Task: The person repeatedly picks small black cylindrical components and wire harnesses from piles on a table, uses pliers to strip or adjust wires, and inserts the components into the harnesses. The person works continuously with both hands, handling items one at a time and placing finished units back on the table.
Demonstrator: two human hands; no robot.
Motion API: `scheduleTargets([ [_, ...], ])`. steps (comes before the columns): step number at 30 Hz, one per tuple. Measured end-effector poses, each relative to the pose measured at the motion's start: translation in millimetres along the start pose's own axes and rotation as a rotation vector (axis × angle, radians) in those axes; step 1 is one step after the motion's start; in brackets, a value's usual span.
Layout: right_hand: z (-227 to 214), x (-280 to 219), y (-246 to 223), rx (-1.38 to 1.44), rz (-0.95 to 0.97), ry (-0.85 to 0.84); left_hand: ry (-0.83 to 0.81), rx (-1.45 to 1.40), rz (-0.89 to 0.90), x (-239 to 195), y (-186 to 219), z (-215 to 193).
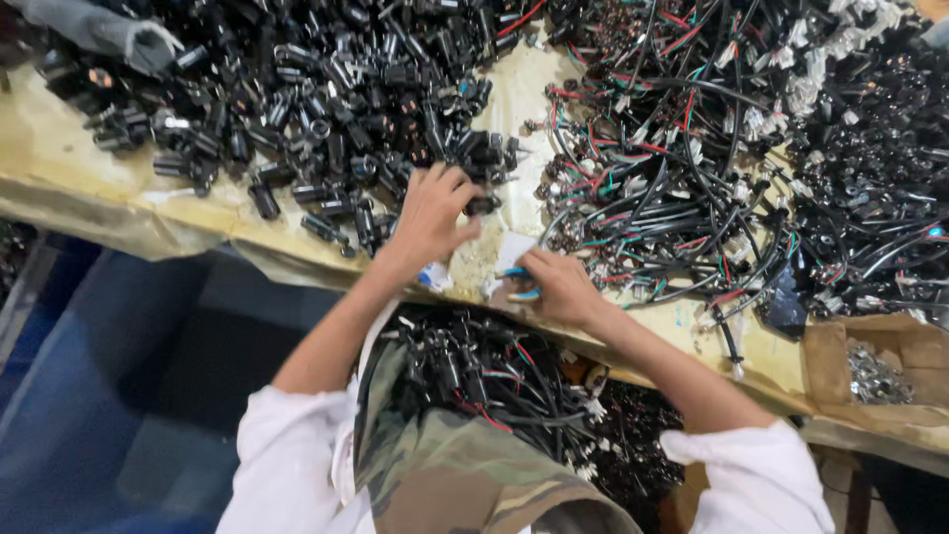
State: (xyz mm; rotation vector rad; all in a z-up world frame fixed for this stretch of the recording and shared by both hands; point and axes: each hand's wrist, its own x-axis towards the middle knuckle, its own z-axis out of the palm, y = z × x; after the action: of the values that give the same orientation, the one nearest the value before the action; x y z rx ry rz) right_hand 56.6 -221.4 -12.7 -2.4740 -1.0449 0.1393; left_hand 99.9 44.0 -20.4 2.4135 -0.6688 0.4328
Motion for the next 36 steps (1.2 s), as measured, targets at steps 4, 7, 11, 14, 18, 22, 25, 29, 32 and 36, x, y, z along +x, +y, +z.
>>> scheduleTargets([
  [4, 6, -8, -14, 0.101, 0.134, 0.028, 0.205, -0.665, -0.185, -14, 26, -5],
  [7, 5, -6, -14, 0.042, 0.189, 0.056, 0.115, -1.374, -0.419, -17, 57, -3],
  [11, 13, -5, -8, -0.039, 0.221, 0.039, 0.024, -1.946, -0.448, -38, 86, -1],
  [14, 17, -9, -2, -0.006, 0.213, 0.095, -0.034, -2.088, -0.452, -45, 93, 1],
  [18, 19, -14, -3, -0.021, 0.199, 0.190, -0.068, -1.992, -0.449, -43, 95, 4],
  [22, 11, -16, -10, 0.140, 0.173, 0.225, 0.049, -2.010, -0.510, -43, 96, 7],
  [25, -17, -22, -15, 0.573, 0.245, 0.335, 0.094, -1.892, -0.613, -44, 91, 6],
  [29, -76, -49, -35, 0.849, 0.163, 0.548, 0.057, -1.771, -0.640, -45, 96, 0],
  [32, -88, -55, -63, 0.729, 0.010, 0.527, 0.156, -1.886, -0.592, -47, 110, -5],
  [36, -39, -29, -93, 0.402, 0.338, 0.437, 0.299, -2.048, -0.556, -45, 129, -10],
])
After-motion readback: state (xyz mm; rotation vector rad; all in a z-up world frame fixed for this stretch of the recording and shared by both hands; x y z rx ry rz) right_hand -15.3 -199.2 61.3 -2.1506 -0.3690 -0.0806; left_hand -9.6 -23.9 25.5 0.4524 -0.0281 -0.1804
